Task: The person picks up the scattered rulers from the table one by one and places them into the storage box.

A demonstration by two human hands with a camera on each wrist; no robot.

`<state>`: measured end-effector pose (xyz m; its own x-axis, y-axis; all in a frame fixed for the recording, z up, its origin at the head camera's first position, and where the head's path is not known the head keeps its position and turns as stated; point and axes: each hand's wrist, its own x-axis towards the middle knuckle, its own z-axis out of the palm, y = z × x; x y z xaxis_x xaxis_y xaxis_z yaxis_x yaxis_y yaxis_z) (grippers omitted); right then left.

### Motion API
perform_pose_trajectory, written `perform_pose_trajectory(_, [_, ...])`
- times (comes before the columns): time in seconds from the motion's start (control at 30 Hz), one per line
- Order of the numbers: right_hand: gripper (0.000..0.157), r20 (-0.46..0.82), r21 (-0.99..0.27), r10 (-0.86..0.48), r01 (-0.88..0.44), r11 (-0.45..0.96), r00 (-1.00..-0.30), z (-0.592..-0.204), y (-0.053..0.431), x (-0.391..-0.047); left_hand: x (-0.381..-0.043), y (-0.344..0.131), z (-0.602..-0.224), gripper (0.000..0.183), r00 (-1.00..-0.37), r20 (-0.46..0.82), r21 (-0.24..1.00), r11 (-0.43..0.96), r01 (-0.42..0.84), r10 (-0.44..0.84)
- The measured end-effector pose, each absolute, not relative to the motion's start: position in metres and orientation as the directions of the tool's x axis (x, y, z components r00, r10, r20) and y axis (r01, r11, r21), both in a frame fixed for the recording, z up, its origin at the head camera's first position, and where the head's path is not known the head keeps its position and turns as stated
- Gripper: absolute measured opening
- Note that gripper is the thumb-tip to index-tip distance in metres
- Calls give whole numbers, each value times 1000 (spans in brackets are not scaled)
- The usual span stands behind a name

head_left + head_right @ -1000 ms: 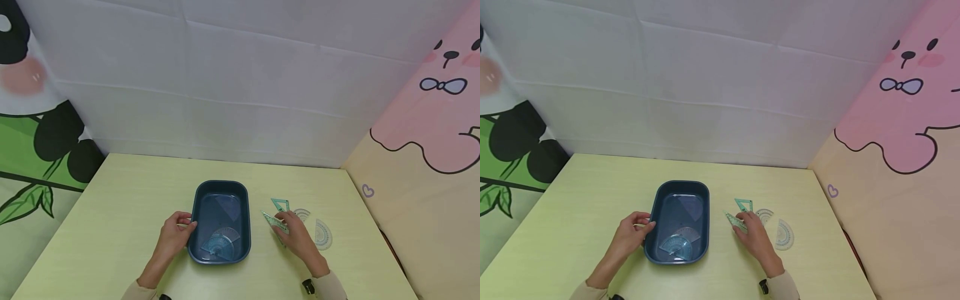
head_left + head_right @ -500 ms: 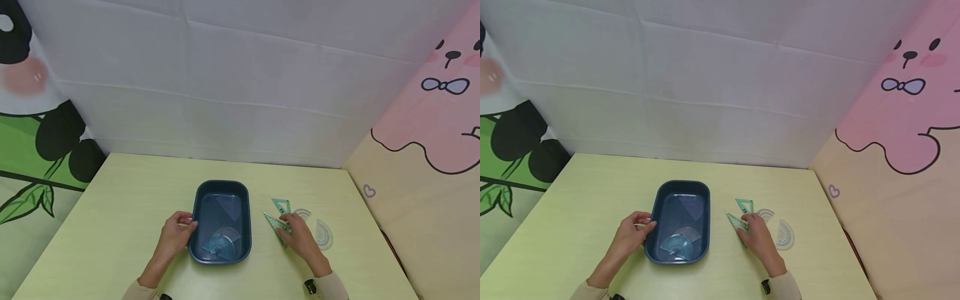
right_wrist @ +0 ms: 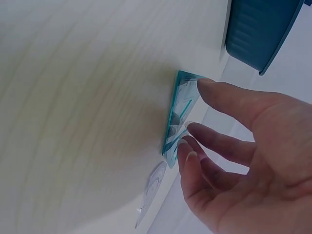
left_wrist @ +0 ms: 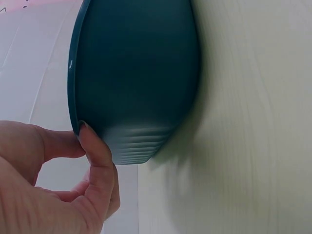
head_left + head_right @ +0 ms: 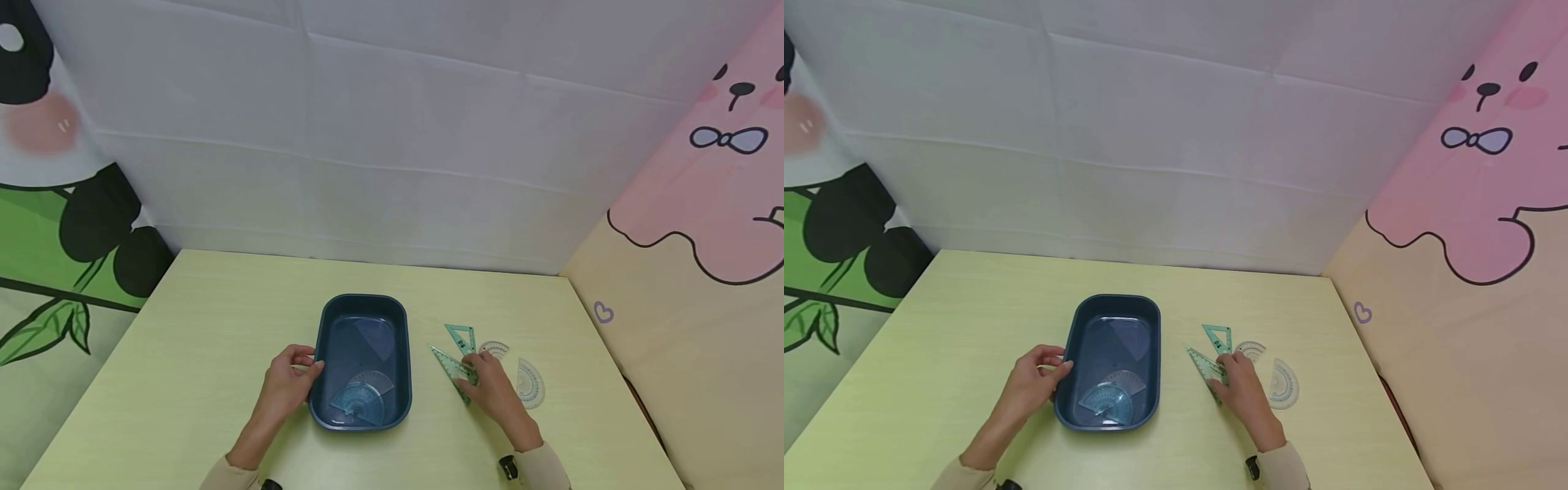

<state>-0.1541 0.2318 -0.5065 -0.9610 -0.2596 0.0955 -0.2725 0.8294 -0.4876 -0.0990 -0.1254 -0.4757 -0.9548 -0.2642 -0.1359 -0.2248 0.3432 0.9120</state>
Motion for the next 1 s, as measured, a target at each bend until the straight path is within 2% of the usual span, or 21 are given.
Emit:
perform_pose_trajectory(0.4, [39,32,-498,-234,-218,839,-972,-506,231,-151,-98,-125,-475,32,-954,-145,910,342,-233,-264])
perform_pose_trajectory(1.0, [38,19,-519,-225,-202,831,-974,-506,231,-151,-99,-125,-475,33,-951,-151,907,346,-242,-271])
